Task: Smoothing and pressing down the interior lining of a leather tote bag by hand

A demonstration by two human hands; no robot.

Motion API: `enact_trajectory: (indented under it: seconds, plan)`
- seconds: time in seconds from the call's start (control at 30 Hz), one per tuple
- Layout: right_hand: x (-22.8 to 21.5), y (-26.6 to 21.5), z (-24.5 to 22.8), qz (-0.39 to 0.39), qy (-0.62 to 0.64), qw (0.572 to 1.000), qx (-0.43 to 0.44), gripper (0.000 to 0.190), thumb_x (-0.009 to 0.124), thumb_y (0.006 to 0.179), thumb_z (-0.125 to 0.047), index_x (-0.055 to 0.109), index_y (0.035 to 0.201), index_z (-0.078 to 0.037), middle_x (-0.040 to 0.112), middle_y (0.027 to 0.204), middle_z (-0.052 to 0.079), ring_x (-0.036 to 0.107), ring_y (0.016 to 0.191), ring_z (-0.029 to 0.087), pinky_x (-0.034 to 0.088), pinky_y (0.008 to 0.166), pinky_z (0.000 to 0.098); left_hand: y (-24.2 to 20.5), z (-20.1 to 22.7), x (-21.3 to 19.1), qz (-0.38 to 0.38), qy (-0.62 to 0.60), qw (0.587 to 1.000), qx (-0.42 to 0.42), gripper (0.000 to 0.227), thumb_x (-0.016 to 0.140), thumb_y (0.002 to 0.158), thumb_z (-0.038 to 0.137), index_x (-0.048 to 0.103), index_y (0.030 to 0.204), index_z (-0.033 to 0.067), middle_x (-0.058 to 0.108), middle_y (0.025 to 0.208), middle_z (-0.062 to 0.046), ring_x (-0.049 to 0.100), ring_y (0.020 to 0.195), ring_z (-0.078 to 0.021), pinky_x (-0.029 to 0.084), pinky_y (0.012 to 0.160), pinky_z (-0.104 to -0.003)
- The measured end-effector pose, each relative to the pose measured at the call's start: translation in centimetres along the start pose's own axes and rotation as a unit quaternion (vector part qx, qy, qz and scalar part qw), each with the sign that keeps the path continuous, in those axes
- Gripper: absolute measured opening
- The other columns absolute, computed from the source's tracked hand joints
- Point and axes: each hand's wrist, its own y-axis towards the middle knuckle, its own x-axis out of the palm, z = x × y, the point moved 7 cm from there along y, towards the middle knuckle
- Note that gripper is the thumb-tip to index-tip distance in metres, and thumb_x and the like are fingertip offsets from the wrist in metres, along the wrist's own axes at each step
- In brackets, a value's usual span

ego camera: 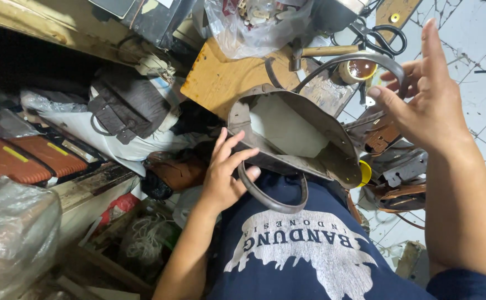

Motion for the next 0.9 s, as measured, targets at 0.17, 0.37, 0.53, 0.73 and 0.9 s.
enact_trajectory:
  seconds: [0.17, 0.37, 0.53, 0.73, 0.9]
  plan:
    - [-0.5, 1.9, 4.4, 0.077, 0.094, 0.991, -0.049, 0.071, 0.048, 0.115, -0.027, 0.01, 0.17, -0.006, 0.059, 0.123, 0.027, 0.057, 0.1, 0.031, 0.049, 0.085, 0.0412, -0.5, 0.4, -0.6, 0.054, -0.037, 0.998, -0.008, 0.028, 0.052, 0.103, 0.028, 0.072, 0.114, 0.0116, 0.054, 0.146, -0.023, 0.036, 0.148, -0.0473, 0.034, 0.121, -0.054]
    - [2.9, 6.2, 12.8, 0.076, 0.008, 0.995, 0.06, 0.028, 0.063, 0.094, -0.018, 0.06, 0.116, -0.001, 0.056, 0.111, 0.016, 0.058, 0.086, 0.025, 0.049, 0.075, 0.0418, -0.7, 0.3, 0.0, 0.07, -0.082, 0.994, 0.01, 0.024, 0.052, 0.105, 0.023, 0.068, 0.117, 0.0105, 0.052, 0.146, -0.027, 0.036, 0.149, -0.0486, 0.033, 0.123, -0.056]
    - [10.6, 9.4, 22.8, -0.019, -0.237, 0.971, -0.002, 0.08, 0.076, 0.083, -0.053, 0.055, 0.153, -0.02, 0.056, 0.151, 0.012, 0.043, 0.143, 0.039, 0.044, 0.108, 0.0614, -0.6, 0.2, -0.1, 0.103, -0.131, 0.986, -0.026, 0.019, 0.062, 0.1, 0.019, 0.075, 0.113, 0.0126, 0.055, 0.147, -0.021, 0.036, 0.147, -0.0457, 0.042, 0.113, -0.046]
    - [12.3, 10.7, 23.9, 0.032, -0.273, 0.961, 0.018, 0.076, 0.077, 0.083, -0.053, 0.062, 0.149, -0.017, 0.059, 0.139, 0.025, 0.056, 0.131, 0.044, 0.042, 0.109, 0.0523, -1.0, 0.2, 0.0, 0.107, -0.134, 0.985, -0.035, 0.019, 0.061, 0.101, 0.02, 0.075, 0.112, 0.0119, 0.055, 0.147, -0.021, 0.036, 0.147, -0.0455, 0.039, 0.115, -0.05]
    - [10.2, 9.9, 17.3, -0.044, -0.155, 0.986, -0.041, 0.059, 0.08, 0.088, -0.027, 0.065, 0.138, 0.002, 0.07, 0.129, 0.021, 0.065, 0.117, 0.037, 0.048, 0.103, 0.0511, -1.5, -0.1, 0.3, 0.079, -0.099, 0.991, -0.031, 0.024, 0.053, 0.104, 0.025, 0.07, 0.114, 0.0107, 0.052, 0.148, -0.026, 0.037, 0.15, -0.0449, 0.035, 0.123, -0.053]
